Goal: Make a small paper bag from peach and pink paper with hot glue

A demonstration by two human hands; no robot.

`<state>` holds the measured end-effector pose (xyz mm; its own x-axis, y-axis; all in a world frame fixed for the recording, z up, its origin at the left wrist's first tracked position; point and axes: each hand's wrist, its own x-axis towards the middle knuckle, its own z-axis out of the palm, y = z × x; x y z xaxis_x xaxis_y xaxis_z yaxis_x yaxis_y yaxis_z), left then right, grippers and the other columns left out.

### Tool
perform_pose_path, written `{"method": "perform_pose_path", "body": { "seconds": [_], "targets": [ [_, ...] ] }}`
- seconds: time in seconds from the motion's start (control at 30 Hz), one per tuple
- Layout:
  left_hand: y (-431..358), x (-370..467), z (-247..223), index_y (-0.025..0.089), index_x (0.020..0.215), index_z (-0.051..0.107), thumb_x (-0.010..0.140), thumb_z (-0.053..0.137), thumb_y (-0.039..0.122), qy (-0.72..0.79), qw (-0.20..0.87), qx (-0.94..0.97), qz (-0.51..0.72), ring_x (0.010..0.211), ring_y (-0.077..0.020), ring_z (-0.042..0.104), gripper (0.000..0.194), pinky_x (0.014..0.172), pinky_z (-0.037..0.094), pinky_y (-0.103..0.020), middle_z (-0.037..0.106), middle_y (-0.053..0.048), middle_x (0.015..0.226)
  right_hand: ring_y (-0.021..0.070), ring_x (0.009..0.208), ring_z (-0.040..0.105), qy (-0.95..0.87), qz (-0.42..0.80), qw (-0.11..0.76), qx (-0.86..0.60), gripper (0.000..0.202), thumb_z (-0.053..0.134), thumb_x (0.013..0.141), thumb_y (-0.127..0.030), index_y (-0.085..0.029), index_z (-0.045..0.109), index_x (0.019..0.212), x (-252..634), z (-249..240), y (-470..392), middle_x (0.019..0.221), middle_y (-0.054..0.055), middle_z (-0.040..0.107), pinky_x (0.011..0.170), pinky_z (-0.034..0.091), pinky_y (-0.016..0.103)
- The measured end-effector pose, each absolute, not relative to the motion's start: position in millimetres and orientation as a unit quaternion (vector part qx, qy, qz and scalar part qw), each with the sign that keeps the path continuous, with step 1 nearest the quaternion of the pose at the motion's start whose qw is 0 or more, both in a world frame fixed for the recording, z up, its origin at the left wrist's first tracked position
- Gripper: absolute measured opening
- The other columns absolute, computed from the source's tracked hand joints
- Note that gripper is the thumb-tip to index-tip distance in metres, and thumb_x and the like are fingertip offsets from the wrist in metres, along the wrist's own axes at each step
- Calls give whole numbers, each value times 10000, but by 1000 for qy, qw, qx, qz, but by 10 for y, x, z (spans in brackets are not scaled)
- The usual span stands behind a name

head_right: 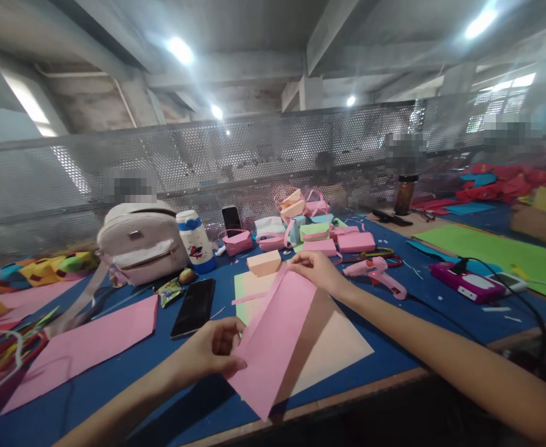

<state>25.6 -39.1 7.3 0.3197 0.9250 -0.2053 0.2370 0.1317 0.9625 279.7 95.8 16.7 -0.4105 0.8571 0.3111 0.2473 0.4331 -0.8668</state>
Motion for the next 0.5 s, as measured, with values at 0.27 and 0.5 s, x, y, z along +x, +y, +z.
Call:
{"method": "perform_pose_path", "body": {
  "seconds": [0.27, 0.5],
  "targets": [
    [-137, -2, 203, 146, 769, 675, 641, 826, 444, 528, 476, 526, 468, 588, -97, 531, 358, 517, 378, -173, 613, 12, 671, 155, 622, 626, -794, 536, 90, -273, 285, 746, 734, -404, -128, 694, 781, 2927, 206, 828, 674, 19, 674, 624, 489, 256],
    [228, 71, 275, 198, 1110, 572, 580, 868, 268, 458, 588, 598, 295, 483, -78, 466, 610, 461, 311, -159, 538, 89, 565, 203, 907, 677, -762, 624, -107, -139, 605, 756, 731, -545, -155, 637, 1179, 2665, 487, 885, 993, 78, 708, 720, 508, 248]
  ]
}}
